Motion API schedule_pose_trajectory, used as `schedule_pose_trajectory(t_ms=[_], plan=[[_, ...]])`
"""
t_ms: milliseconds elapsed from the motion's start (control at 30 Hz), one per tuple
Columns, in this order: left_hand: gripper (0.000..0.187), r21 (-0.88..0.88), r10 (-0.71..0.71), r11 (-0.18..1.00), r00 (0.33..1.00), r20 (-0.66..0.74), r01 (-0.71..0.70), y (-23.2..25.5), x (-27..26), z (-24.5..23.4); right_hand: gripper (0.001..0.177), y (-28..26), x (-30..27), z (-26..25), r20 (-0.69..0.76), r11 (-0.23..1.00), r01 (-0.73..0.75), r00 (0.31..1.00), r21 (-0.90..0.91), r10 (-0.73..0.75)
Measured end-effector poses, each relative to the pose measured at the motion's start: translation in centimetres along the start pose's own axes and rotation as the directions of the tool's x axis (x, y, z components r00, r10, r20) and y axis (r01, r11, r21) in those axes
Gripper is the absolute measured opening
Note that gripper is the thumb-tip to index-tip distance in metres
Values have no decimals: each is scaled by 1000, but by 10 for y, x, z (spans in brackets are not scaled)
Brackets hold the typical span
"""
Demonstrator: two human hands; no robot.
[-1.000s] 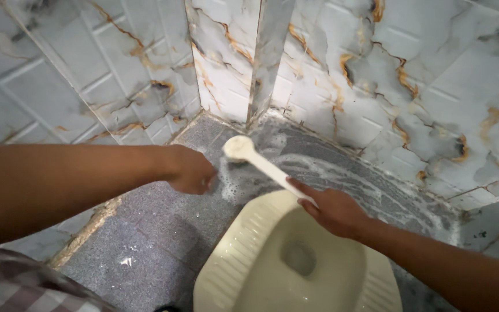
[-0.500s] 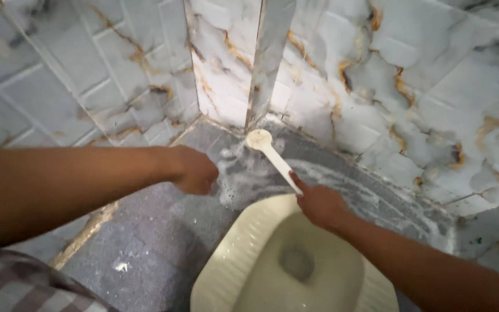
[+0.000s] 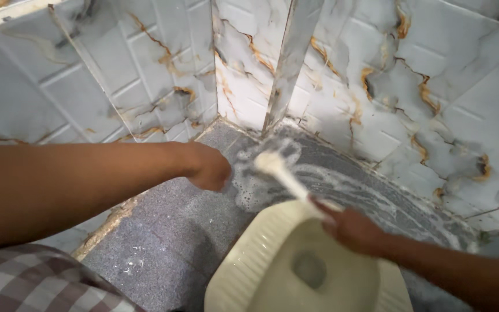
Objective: The person scrubs the floor around a squat toilet with a long-handled brush, creating soapy foam. They then rinse the brush in a nearby bucket of water and continue scrubbing the floor area.
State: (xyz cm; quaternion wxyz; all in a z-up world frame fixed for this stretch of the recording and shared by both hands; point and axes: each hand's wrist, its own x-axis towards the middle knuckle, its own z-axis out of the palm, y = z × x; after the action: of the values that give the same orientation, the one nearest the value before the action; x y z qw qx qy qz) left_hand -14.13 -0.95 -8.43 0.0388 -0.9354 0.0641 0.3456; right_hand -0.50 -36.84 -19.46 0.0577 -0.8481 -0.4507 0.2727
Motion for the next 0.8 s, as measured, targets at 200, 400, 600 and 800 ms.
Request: schedule_pose_trajectory(t_ms=[200,400,600,800], plan=[[35,-86,-9,996,1000,11,9,0,-5,-7,72,-11,-21,-10,211,943,-16,973,-333,92],[39,-3,-9,1000,1000,8,9,-2,-5,-1,72,28,-30,-105,272,830,45,953,-556,131],[38,19,-18,1000,1000,20,18,-1,-1,-6,67,-4,3,-54,302,905,282,935,-319,-185],[39,-27,-23,999,1000,4,23,-2,1,-6,66,33,-23,-85,221,938,114,974,-328,-41]])
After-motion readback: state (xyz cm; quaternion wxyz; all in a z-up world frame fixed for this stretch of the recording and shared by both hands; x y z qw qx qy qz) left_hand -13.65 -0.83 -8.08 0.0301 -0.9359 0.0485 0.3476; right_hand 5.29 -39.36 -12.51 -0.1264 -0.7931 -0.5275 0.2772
